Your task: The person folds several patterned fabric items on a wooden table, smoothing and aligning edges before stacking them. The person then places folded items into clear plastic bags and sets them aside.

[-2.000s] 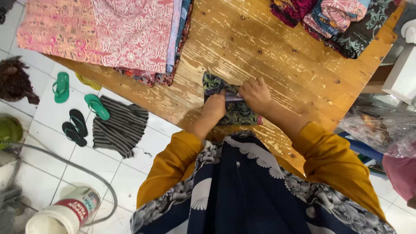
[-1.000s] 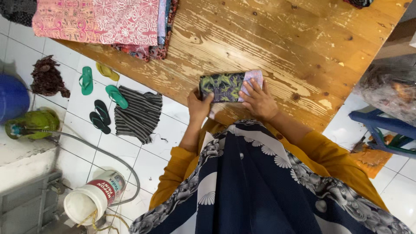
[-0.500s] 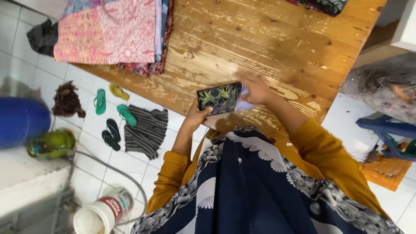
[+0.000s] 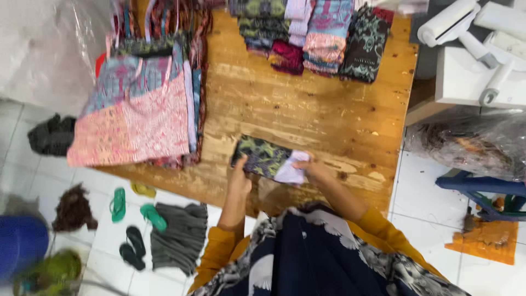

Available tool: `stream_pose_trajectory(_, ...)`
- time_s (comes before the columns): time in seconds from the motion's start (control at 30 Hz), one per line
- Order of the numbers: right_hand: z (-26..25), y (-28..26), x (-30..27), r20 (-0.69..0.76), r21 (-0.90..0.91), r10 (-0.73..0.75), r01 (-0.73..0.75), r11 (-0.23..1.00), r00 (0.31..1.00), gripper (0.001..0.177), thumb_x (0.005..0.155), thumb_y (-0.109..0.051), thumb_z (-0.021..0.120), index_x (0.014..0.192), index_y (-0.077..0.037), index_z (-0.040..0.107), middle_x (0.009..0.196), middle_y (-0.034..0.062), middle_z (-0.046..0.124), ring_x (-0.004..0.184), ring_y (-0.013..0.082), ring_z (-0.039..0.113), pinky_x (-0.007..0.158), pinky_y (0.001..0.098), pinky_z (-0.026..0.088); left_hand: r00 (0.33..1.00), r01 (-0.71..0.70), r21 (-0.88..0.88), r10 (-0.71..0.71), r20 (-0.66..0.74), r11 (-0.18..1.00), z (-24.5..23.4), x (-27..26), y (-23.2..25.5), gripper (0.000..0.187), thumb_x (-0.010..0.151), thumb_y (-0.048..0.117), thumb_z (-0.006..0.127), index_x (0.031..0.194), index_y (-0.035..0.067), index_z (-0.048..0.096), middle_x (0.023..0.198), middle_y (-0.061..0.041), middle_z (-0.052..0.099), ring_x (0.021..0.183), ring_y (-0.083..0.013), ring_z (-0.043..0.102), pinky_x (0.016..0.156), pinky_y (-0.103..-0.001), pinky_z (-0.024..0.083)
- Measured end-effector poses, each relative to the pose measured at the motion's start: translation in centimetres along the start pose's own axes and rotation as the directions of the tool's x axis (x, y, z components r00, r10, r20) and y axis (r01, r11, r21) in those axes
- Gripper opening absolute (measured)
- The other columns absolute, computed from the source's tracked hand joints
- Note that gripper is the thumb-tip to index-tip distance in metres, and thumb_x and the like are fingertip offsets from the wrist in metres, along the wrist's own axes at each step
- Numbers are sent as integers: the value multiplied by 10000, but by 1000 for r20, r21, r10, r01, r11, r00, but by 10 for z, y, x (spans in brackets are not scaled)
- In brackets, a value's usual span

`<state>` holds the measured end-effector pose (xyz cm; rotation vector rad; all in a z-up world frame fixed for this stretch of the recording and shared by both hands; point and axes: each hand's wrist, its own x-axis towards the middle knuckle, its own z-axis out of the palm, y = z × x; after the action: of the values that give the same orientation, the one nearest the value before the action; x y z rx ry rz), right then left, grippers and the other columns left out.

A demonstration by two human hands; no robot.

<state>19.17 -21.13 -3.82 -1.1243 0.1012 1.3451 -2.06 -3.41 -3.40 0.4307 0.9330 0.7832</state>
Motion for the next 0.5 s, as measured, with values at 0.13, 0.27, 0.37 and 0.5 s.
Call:
stream_pose_trajectory(0.13,-35,2,27,-73,27,-47,49,998,996,436,829,106,665,1247,-5,608,968,166,709,819,326,694,637,471,589,991,127,49,-125,-47,991,8,37,-37,369,858,58,757,1208,98,645,992,-60,719,757,-187,708,518,-329,561)
stream_pose_trajectory(0.27,-22,-21,29,-221,47,-167,182,982,961,433,784,147,691,1198,46,614,1017,150,751,869,267,763,738,392,658,975,222,114,-217,-48,968,37,56,-27,370,838,106,767,1182,143,638,944,-24,725,683,-159,678,379,-287,413)
stream_pose_trajectory(0.37,11,-61,25,-242,9,-185,193,981,953,420,767,110,698,1167,8,619,979,158,742,828,262,772,700,395,671,976,211,128,-217,33,969,71,65,9,356,868,128,776,1192,95,633,936,-49,731,668,-163,656,403,-284,433)
stream_pose_trajectory(0.5,49,-123,49,-353,-233,-237,161,959,905,279,810,51,673,1067,-17,590,926,110,707,727,255,706,486,464,607,974,207,-151,-188,127,967,131,98,47,411,900,170,764,1227,-1,583,1019,-104,718,829,-233,717,641,-360,602)
